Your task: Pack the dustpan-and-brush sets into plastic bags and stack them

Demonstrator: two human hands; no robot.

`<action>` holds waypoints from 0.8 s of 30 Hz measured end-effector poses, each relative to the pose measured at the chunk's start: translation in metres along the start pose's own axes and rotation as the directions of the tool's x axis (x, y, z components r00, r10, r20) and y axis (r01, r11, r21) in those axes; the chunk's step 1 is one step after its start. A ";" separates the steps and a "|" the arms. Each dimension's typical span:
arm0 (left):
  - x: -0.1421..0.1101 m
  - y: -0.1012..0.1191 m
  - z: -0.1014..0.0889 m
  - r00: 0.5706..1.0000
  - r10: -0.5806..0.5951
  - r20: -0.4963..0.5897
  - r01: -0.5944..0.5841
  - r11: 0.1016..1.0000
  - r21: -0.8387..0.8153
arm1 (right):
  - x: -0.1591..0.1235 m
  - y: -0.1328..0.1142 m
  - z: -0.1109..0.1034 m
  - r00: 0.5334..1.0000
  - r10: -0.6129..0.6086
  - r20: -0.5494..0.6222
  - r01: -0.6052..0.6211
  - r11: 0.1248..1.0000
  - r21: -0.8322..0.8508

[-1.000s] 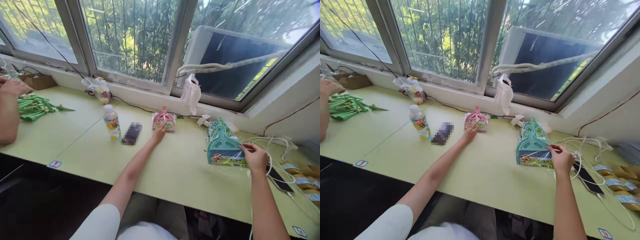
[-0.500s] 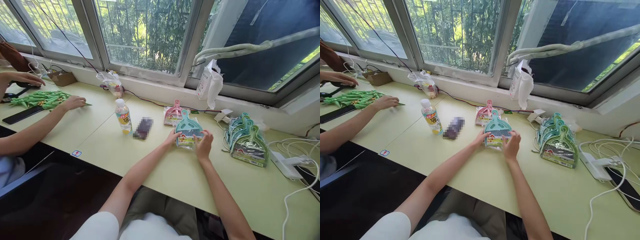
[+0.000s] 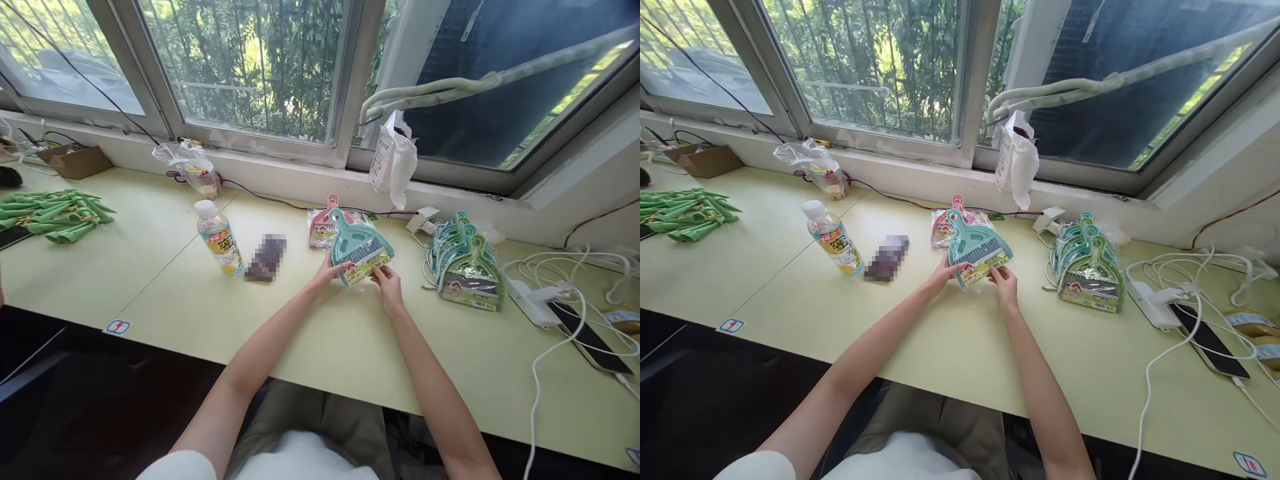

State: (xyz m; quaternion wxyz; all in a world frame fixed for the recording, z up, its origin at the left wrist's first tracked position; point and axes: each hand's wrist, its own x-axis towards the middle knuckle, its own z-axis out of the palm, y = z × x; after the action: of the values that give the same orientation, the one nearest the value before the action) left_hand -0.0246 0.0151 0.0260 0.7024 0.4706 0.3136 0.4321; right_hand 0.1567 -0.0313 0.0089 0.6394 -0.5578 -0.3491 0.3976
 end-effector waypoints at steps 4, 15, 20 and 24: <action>0.002 -0.003 0.001 0.997 0.074 -0.003 -0.074 0.997 0.025 | -0.002 -0.006 -0.006 0.965 0.232 0.122 -0.236 0.971 0.024; -0.005 -0.004 0.014 0.991 0.113 0.072 -0.110 0.993 -0.043 | -0.008 -0.006 0.006 0.996 0.084 -0.022 -0.077 0.976 0.203; 0.009 -0.009 0.013 0.992 -0.004 -0.128 -0.016 0.987 -0.159 | -0.007 -0.010 0.001 0.995 0.095 0.030 -0.099 0.962 0.255; 0.026 -0.001 0.007 0.950 -0.006 -0.311 -0.075 0.966 -0.247 | -0.006 -0.023 -0.004 0.990 0.088 0.109 -0.107 0.978 0.177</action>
State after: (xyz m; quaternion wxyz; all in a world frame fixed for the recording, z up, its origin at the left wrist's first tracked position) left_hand -0.0067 0.0357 0.0268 0.6918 0.3081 0.3531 0.5494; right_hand 0.1600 -0.0397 0.0308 0.6490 -0.4928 -0.3152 0.4864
